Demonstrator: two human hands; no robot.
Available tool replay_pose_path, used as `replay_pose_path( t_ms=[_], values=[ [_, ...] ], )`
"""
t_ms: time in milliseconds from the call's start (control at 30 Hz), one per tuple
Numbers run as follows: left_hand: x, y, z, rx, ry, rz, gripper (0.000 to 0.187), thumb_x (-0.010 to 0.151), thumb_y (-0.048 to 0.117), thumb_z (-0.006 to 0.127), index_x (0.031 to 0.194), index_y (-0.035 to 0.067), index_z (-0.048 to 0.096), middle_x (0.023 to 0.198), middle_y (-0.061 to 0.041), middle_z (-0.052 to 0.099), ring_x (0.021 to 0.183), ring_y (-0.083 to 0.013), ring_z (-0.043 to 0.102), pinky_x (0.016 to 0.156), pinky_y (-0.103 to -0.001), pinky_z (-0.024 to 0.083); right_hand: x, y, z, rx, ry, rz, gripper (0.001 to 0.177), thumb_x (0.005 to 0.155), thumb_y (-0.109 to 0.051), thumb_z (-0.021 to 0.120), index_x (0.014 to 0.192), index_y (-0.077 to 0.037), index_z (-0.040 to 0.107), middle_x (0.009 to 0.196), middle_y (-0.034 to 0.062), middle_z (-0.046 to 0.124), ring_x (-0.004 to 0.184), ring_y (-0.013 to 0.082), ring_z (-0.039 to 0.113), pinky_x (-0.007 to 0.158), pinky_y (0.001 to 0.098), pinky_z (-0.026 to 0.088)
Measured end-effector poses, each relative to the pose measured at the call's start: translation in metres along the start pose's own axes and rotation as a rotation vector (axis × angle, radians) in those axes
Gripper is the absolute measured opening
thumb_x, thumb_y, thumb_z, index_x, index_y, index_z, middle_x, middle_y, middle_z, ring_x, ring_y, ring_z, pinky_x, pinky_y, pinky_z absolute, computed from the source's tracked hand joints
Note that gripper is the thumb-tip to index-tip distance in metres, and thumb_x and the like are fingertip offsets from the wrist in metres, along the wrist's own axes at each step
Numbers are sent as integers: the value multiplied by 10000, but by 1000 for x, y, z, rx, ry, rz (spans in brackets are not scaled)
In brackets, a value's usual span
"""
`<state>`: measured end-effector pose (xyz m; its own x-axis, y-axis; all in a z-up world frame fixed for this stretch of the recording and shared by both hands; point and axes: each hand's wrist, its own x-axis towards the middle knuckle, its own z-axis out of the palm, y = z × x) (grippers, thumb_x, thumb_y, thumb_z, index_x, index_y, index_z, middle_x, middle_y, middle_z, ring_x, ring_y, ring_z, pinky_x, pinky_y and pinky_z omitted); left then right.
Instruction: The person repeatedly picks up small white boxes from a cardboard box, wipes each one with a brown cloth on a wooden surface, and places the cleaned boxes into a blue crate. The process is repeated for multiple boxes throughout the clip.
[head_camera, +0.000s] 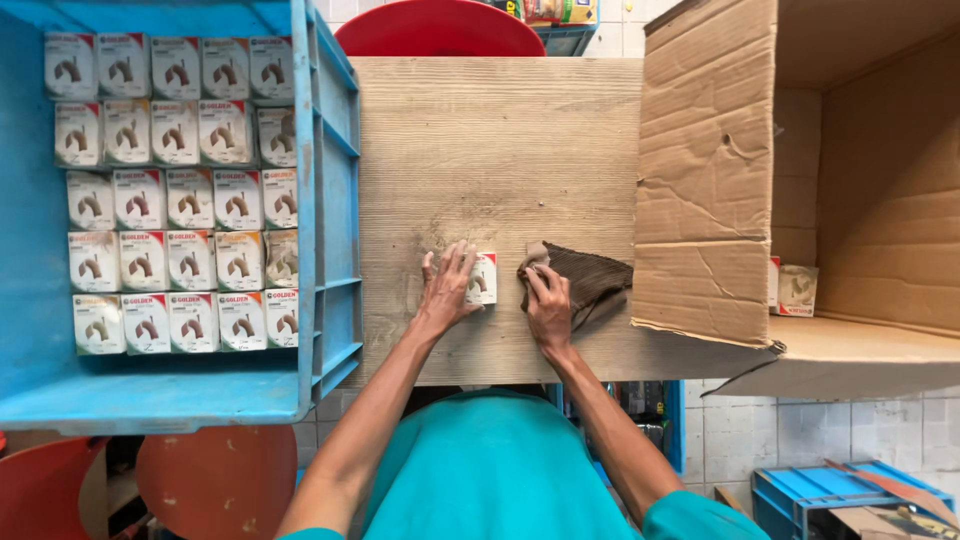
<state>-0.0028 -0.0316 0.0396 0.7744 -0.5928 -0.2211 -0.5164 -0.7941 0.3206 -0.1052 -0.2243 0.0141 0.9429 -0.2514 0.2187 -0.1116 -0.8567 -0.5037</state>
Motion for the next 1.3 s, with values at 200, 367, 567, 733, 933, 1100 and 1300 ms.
replay_pose_path(
  t_ms=[200,367,567,733,933,1100,1300],
  values=[
    [23,14,17,145,-6,133,1063,570,422,889,1458,83,412,1366,-99,516,1392,-262,352,1144,-603,77,0,-12,0,110,21,48,271,899,-89,666,1161,-143,706,1187,57,630,1085,237,609,957,352,490],
    [14,14,6,45,74,112,1097,584,460,865,1504,143,358,1452,-83,453,1438,-284,288,1139,-631,96,11,-19,-4,149,22,24,304,930,-85,627,1228,-124,675,1230,82,625,1105,255,603,966,359,494],
    [3,16,23,-115,170,16,1028,644,501,803,1521,202,359,1518,-71,435,1465,-263,286,1127,-638,129,22,-44,4,236,-12,-53,358,937,-46,587,1289,-86,635,1277,129,623,1128,285,607,971,368,484],
    [1,12,24,-298,233,-34,954,679,531,735,1513,224,388,1514,-52,461,1467,-254,305,1118,-659,146,1,-48,0,167,-91,-85,407,918,-35,573,1311,-123,625,1313,91,615,1137,245,590,983,339,477],
    [8,7,38,-221,273,-29,991,644,530,737,1517,241,368,1534,-33,438,1478,-224,288,1119,-648,148,26,-52,11,266,0,-56,398,919,-8,581,1308,-78,628,1274,122,639,1114,274,614,967,352,470],
    [7,12,33,-235,286,8,938,657,517,719,1497,254,396,1528,-17,442,1467,-223,307,1109,-670,180,0,-50,-7,225,-69,1,393,904,-26,609,1285,-114,652,1252,83,663,1118,227,613,956,321,479],
    [8,18,29,-164,300,34,1008,601,452,780,1502,230,386,1525,-30,436,1469,-221,297,1122,-646,170,18,-38,15,244,-20,-61,403,926,18,564,1323,-45,603,1274,138,642,1176,270,608,976,351,450]
  ],
)
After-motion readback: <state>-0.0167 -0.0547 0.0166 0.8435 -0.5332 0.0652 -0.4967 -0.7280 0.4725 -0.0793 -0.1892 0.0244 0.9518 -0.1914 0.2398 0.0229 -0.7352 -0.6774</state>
